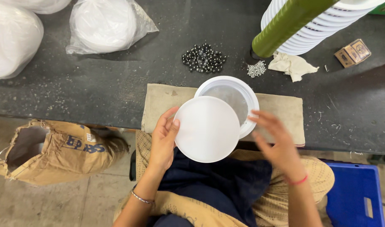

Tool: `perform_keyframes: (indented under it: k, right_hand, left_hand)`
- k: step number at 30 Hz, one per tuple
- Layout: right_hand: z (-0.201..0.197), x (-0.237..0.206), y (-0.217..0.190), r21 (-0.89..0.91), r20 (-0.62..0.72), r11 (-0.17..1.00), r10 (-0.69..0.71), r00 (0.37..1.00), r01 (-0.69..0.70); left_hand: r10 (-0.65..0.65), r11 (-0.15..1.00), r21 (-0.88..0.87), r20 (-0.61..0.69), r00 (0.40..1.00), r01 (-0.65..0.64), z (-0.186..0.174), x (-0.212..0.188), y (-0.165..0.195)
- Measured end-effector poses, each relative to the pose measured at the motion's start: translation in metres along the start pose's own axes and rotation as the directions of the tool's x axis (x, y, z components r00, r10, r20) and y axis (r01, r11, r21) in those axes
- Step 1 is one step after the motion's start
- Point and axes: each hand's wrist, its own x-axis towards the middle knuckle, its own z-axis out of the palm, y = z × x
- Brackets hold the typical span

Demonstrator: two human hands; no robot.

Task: The person uses a green handheld tool to drive screws into white circular plastic parts, then wipes the parts with a cloth. The person repeats this process on multiple parts, placing finished pieces aside.

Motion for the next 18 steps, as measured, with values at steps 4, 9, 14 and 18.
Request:
perform_keyframes:
  k: [4, 9, 14, 18]
  right_hand:
    - [0.029, -0.012, -0.029, -0.126, -0.024, 0.971, -0.209, 0.978, 0.204]
    - [0.059, -0.037, -0.011, 0.247, -0.272, 0.969, 0.095, 0.958, -0.025]
    - [0.095, -0.047, 0.030, 0.903, -0.032, 0.378, 0.534, 0.845, -0.204]
    - [0.103, -0.048, 0.035, 0.940, 0.160, 0.159, 0.576, 0.801, -0.302]
  left_hand:
    - [-0.044, 0.990, -0.135, 0.059, 0.997, 0.052, 0.009, 0.006, 0.003]
    - [-0.096, 0.991, -0.088, 0.029, 0.995, 0.098, 0.005, 0.001, 0.019]
    - [0.222, 0.956, 0.180, 0.080, 0.972, -0.233, -0.002, -0.006, 0.027]
    - [0.177, 0.970, 0.150, 0.115, 0.977, -0.193, -0.004, -0.013, 0.030]
